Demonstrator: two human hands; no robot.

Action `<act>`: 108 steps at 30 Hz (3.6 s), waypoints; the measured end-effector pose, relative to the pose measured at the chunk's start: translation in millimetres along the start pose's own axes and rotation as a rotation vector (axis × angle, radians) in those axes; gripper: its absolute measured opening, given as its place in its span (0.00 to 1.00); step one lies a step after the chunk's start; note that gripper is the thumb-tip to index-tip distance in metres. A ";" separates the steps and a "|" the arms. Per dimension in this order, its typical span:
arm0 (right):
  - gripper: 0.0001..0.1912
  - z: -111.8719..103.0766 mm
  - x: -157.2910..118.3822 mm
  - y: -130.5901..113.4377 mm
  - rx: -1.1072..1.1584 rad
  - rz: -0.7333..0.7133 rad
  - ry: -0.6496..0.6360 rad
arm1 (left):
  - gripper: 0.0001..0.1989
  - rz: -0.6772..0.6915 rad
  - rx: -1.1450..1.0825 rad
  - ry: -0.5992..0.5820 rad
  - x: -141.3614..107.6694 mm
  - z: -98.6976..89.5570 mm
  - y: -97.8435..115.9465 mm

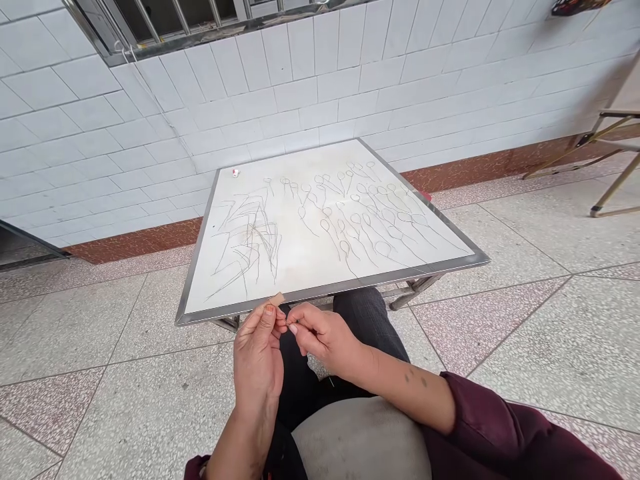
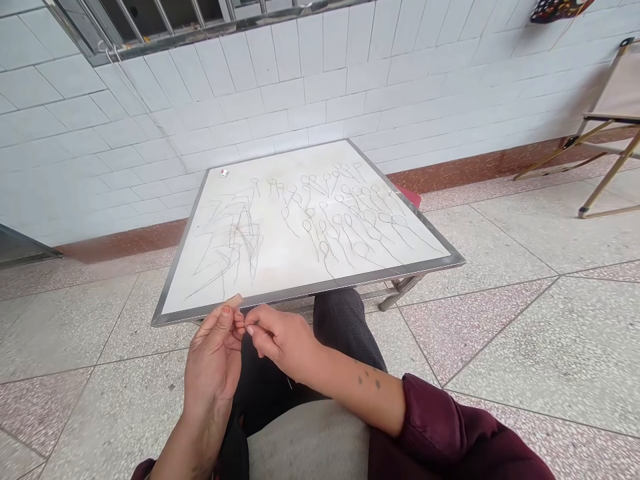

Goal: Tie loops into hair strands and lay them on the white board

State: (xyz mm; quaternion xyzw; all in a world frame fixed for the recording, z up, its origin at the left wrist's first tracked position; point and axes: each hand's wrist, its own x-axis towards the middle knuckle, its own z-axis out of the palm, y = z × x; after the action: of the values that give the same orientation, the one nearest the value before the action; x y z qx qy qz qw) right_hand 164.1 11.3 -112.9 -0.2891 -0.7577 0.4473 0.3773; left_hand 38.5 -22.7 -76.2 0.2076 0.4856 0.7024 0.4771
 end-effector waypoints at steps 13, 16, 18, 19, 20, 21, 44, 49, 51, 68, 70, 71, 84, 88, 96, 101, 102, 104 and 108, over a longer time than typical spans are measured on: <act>0.10 -2.9 4.5 -7.9 -0.428 -0.143 0.042 | 0.11 0.076 0.059 0.000 -1.7 0.5 1.0; 0.10 -2.8 4.6 -7.6 -0.391 -0.156 0.050 | 0.11 0.071 0.060 0.003 -2.3 1.0 0.6; 0.10 -3.1 4.3 -7.7 -0.304 -0.141 0.053 | 0.12 0.070 0.058 0.010 -2.6 1.3 0.4; 0.10 -3.4 4.1 -7.9 -0.245 -0.123 0.047 | 0.13 0.069 0.057 0.014 -2.7 1.4 0.4; 0.09 -3.8 3.8 -8.2 -0.179 -0.094 0.035 | 0.14 0.067 0.056 0.018 -2.8 1.5 0.4; 0.08 -4.2 3.4 -8.6 -0.110 -0.054 0.017 | 0.15 0.067 0.053 0.021 -2.9 1.5 0.6; 0.07 -13.5 0.4 -20.6 0.018 0.043 -0.044 | 0.06 0.201 0.161 -0.039 -5.7 -3.1 -1.3; 0.06 -15.6 1.0 -17.7 -0.051 -0.028 -0.083 | 0.07 0.182 0.142 0.023 -5.8 -1.2 1.4; 0.05 -17.1 1.4 -17.1 -0.070 -0.051 -0.091 | 0.09 0.177 0.130 0.039 -5.6 -0.4 2.4; 0.09 -30.8 3.7 -16.1 0.251 0.141 -0.217 | 0.09 0.268 0.319 -0.081 -8.6 -6.5 -1.1; 0.09 -28.2 2.4 -18.8 0.151 0.100 -0.184 | 0.09 0.274 0.340 -0.080 -8.8 -6.6 -1.1; 0.08 -26.6 1.9 -20.1 0.115 0.082 -0.165 | 0.08 0.271 0.350 -0.079 -9.1 -6.7 -0.9; 0.08 -15.8 1.5 -20.7 -0.045 -0.036 -0.041 | 0.10 0.249 0.358 -0.060 -11.7 -7.6 0.5; 0.09 -14.6 1.7 -18.2 -0.052 -0.026 -0.082 | 0.09 0.247 0.378 -0.048 -10.7 -7.5 1.8; 0.09 -17.0 2.8 -17.3 -0.018 0.015 -0.127 | 0.09 0.249 0.400 -0.089 -8.4 -9.3 2.1; 0.09 -14.2 3.8 -13.6 -0.125 -0.073 -0.094 | 0.09 0.243 0.398 -0.068 -9.0 -9.9 0.9; 0.09 -13.6 3.8 -12.6 -0.126 -0.072 -0.092 | 0.09 0.240 0.394 -0.065 -9.2 -9.6 1.0; 0.09 -12.5 3.4 -10.9 -0.114 -0.066 -0.087 | 0.09 0.231 0.382 -0.058 -9.6 -8.6 1.3; 0.08 -10.6 2.3 -9.3 -0.044 -0.038 -0.090 | 0.10 0.200 0.342 -0.045 -10.4 -6.9 1.4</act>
State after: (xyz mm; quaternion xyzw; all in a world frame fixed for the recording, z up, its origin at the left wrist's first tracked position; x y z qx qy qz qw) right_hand 170.8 13.9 -100.5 -0.2623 -0.7888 0.4358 0.3450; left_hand 37.4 -35.2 -76.2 0.3484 0.5639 0.6489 0.3737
